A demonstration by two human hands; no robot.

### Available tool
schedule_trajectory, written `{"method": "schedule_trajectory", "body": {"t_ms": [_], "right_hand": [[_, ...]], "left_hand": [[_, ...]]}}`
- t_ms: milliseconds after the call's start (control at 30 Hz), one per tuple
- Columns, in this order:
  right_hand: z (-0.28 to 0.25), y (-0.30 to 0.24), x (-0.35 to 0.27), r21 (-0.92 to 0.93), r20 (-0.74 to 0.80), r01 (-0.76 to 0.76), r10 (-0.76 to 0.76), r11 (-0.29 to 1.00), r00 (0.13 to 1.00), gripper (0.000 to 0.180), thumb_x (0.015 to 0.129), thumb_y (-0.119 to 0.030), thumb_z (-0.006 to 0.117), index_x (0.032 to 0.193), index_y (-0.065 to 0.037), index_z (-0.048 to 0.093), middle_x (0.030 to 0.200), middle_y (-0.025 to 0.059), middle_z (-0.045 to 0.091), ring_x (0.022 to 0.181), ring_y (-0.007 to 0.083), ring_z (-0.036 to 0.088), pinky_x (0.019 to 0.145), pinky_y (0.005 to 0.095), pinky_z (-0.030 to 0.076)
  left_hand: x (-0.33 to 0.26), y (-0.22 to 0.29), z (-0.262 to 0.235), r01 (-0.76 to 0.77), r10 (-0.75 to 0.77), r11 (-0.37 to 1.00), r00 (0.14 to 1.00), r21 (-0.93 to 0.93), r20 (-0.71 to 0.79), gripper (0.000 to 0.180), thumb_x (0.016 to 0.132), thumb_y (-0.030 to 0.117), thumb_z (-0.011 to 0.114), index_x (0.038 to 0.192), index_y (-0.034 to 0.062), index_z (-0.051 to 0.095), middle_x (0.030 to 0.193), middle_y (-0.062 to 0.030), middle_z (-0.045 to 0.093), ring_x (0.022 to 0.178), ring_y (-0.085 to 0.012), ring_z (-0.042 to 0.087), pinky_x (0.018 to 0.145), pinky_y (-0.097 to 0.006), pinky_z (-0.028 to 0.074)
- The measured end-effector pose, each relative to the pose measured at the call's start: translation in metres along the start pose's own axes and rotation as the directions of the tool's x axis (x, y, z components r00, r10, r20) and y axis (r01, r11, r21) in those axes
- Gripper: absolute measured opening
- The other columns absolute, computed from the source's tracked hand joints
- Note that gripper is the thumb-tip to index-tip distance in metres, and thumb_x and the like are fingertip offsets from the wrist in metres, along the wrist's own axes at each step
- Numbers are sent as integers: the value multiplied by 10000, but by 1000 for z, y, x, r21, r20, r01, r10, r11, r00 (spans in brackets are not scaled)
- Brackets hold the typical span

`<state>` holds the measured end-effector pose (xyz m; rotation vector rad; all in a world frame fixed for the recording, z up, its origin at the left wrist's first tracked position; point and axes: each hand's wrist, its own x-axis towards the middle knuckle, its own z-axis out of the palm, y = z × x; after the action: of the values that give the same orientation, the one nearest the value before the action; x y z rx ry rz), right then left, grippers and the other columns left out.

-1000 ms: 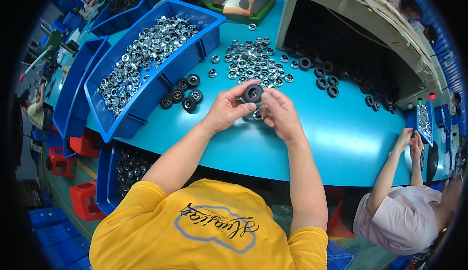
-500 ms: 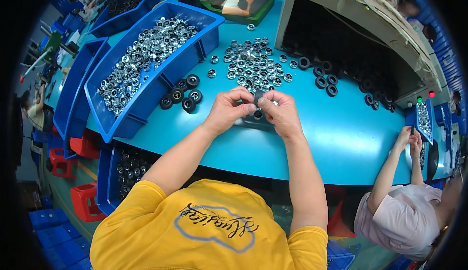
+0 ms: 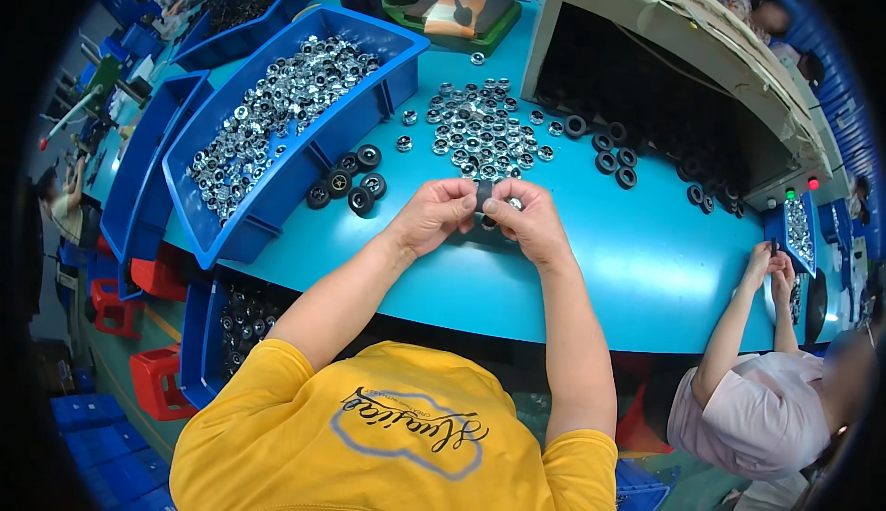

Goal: Manually assemble small metal inserts into circular plastic housings at a factory workstation.

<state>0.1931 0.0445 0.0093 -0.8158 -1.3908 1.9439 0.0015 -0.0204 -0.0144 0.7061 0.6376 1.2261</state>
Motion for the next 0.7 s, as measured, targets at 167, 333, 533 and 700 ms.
{"method": "schedule_trajectory", "body": {"t_ms": [167, 333, 533, 700], "right_hand": [[11, 0, 1, 49, -136, -8, 15, 999, 991, 136, 864, -144, 793, 872, -72, 678, 718, -13, 600, 531, 35, 445, 457, 177, 306], [3, 5, 2, 180, -75, -34, 48, 983, 996, 133, 860, -130, 796, 862, -63, 681, 717, -19, 596, 535, 39, 449, 455, 181, 307], [-3, 0, 1, -155, -62, -19, 10, 988, 998, 179, 811, -144, 835, 826, -75, 670, 716, -27, 581, 551, 44, 482, 467, 192, 331], [2, 1, -1, -295, -94, 106, -139, 950, 986, 196, 782, -149, 858, 833, -74, 684, 770, -21, 584, 565, 43, 490, 481, 194, 346]], "left_hand": [[1, -3, -3, -15, 35, 989, 990, 145, -136, 149, 911, 219, 756, 932, 81, 703, 847, 23, 615, 731, -81, 548, 642, -236, 452], [5, -8, -5, -227, 280, 874, 958, 431, -64, 176, 919, 218, 748, 990, 65, 696, 863, 24, 636, 727, -73, 559, 638, -233, 458], [0, -1, 4, 16, -14, 1000, 996, 23, -83, 233, 927, 263, 741, 1041, 68, 684, 837, 30, 635, 695, -59, 549, 620, -220, 450], [3, -3, -4, -57, 74, 965, 996, 257, -56, 209, 933, 270, 736, 979, 82, 656, 820, 44, 625, 684, -42, 529, 592, -206, 416]]}}
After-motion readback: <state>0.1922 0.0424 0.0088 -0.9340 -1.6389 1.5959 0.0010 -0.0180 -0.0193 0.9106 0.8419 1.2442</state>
